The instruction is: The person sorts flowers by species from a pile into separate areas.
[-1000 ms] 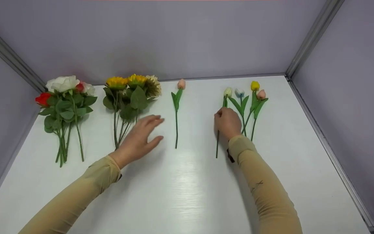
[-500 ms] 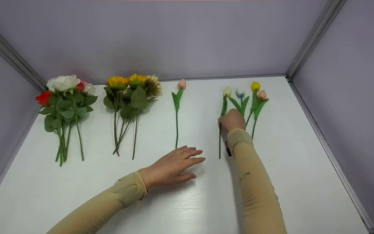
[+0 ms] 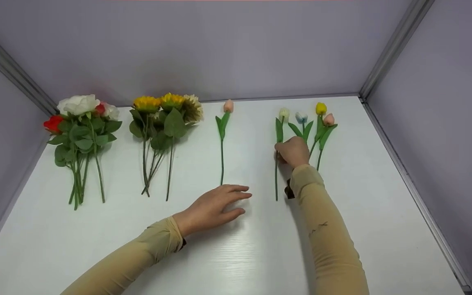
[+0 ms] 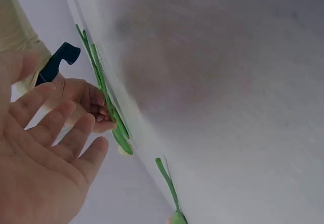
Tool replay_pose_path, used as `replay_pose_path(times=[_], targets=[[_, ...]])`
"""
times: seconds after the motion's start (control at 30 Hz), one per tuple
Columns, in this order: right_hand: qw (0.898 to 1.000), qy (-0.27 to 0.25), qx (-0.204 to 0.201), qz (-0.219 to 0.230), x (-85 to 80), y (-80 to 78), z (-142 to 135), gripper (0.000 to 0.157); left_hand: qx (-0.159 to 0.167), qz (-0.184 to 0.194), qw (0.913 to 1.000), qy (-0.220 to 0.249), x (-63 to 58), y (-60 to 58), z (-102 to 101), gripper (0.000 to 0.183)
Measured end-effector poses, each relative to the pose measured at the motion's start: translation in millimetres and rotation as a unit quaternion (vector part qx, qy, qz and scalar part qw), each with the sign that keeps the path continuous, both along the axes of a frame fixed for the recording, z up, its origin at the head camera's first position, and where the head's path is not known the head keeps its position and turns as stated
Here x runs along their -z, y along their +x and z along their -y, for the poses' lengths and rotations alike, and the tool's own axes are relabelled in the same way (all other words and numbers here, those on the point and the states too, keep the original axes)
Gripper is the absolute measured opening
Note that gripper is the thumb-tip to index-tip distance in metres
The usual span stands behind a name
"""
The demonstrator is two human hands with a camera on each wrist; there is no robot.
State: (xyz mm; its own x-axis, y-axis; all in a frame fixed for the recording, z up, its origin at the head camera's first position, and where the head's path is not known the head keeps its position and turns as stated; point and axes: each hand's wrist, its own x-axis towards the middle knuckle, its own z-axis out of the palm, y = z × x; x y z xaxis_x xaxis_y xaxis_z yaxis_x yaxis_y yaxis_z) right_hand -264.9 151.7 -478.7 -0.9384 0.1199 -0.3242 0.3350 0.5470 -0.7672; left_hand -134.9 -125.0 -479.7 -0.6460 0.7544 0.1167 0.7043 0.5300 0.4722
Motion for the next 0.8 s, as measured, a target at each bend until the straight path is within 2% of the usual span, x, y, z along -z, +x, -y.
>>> replay_pose_path(times=[0.07,0.13,0.2,0.27,0.33,0.4,0.53,0.57,0.7,0.77,0.8], targets=[[0.999,-0.052,0.009,-0.009,-5.2,0.4,5.6,0.037,-0.039,0.054,0.9971,0.036,-2.0,-2.1,3.2,0.039],[0.994,-0.104,0.016,-0.02,-10.3,1.6,13.3,0.043,-0.08,0.11,0.9876,0.078,-3.7,-3.9,6.1,0.037],[0.988,-0.152,0.016,-0.028,-15.3,4.1,23.3,0.046,-0.118,0.171,0.9701,0.126,-4.7,-5.8,8.3,0.037],[0.979,-0.199,0.012,-0.038,-19.8,7.9,35.1,0.045,-0.151,0.226,0.9475,0.169,-4.9,-7.4,10.4,0.039],[0.97,-0.241,0.005,-0.045,-23.9,12.4,46.9,0.043,-0.175,0.263,0.928,0.197,-4.5,-8.9,12.7,0.042],[0.96,-0.275,-0.008,-0.05,-28.2,17.7,58.3,0.039,-0.189,0.281,0.9167,0.212,-3.5,-10.2,14.7,0.043],[0.95,-0.305,-0.041,-0.058,-34.2,28.1,75.5,0.036,-0.198,0.297,0.9038,0.236,-2.1,-10.4,18.9,0.035],[0.948,-0.307,-0.05,-0.062,-34.9,30.5,78.8,0.036,-0.197,0.307,0.898,0.246,-1.9,-10.0,20.1,0.032],[0.945,-0.311,-0.067,-0.076,-34.6,37.5,88.9,0.034,-0.196,0.357,0.8653,0.292,-1.4,-7.1,23.9,0.027],[0.942,-0.318,-0.068,-0.08,-33.7,40.4,92.8,0.035,-0.201,0.371,0.8533,0.307,-0.3,-6.3,25.3,0.026],[0.94,-0.324,-0.066,-0.081,-33.2,41.8,94.6,0.034,-0.204,0.373,0.8499,0.311,0.5,-6.1,26.1,0.025]])
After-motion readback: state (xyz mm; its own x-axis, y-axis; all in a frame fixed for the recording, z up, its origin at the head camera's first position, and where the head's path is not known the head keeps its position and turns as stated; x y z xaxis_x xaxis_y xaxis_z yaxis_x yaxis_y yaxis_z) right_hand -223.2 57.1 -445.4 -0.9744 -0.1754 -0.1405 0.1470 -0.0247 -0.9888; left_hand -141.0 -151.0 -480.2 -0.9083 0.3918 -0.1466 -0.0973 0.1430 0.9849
